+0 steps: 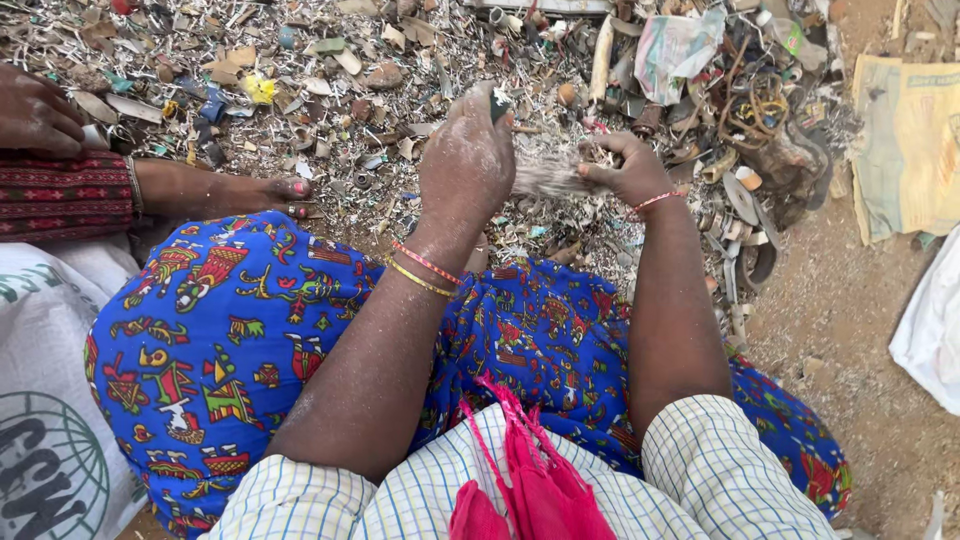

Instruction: The person sorts through a large pile of mixed recycling waste by hand, picking out specific items like pieces of cardboard, plastic, and electronic components and placing them into bags.

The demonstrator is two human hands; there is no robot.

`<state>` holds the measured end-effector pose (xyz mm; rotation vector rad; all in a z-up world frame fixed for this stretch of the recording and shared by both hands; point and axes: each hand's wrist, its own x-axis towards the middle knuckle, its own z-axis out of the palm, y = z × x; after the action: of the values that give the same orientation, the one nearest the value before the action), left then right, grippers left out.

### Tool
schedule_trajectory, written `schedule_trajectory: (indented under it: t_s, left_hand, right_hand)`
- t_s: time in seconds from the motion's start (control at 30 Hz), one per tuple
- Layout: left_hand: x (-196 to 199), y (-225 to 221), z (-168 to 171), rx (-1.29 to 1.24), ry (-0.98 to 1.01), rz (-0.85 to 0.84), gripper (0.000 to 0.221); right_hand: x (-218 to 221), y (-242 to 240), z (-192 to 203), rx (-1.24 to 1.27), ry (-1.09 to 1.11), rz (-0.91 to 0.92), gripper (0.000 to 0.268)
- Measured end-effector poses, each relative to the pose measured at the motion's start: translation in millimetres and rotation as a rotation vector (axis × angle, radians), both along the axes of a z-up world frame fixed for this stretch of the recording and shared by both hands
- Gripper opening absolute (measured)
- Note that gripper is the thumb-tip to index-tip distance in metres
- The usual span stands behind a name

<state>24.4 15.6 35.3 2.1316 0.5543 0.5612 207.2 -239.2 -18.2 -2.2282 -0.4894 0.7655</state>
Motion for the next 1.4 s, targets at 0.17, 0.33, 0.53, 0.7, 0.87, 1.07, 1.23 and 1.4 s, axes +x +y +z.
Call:
schedule_trajectory:
  t_s: [0.17,0.33,0.53,0.7,0.87,1.07,1.23,1.4]
  left_hand:
    - [-1,0,-14,0.059,0.013,0.026,0.038]
    - [1,-5,-18,0.041,0.063,0.028,0.039]
    - [-2,-15,-24,0.092,-0.038,0.055,0.041]
    - [-12,-24,3,0.315,-0.077,-0.130,0.030]
    - [-23,-55,40,0.172,-0.075,-0.167,0.039]
    - [-32,-56,67,-0.015,0.012,-0.319,0.046]
    - [-39,-70,64,-0.112,0.005,-0.369,0.041]
    - [-42,-94,46,-0.184,-0.118,-0.548,0.039]
  right_hand:
    - [-23,17,13,-0.346,-0.210,-0.055,0.056]
    - [-41,28,9,-0.407,-0.350,0.087,0.057]
    - [-63,42,-33,-0.423,-0.422,0.129,0.061]
    - [-78,63,-65,-0.272,-0.517,0.299,0.048]
    - [-90,51,-84,-0.029,-0.487,0.276,0.040]
    - [-87,57,-93,0.057,-0.465,0.265,0.034]
    - [-81,56,-82,0.053,-0.346,0.164,0.022]
    - [-74,61,-72,0.024,-0.344,0.049,0.013]
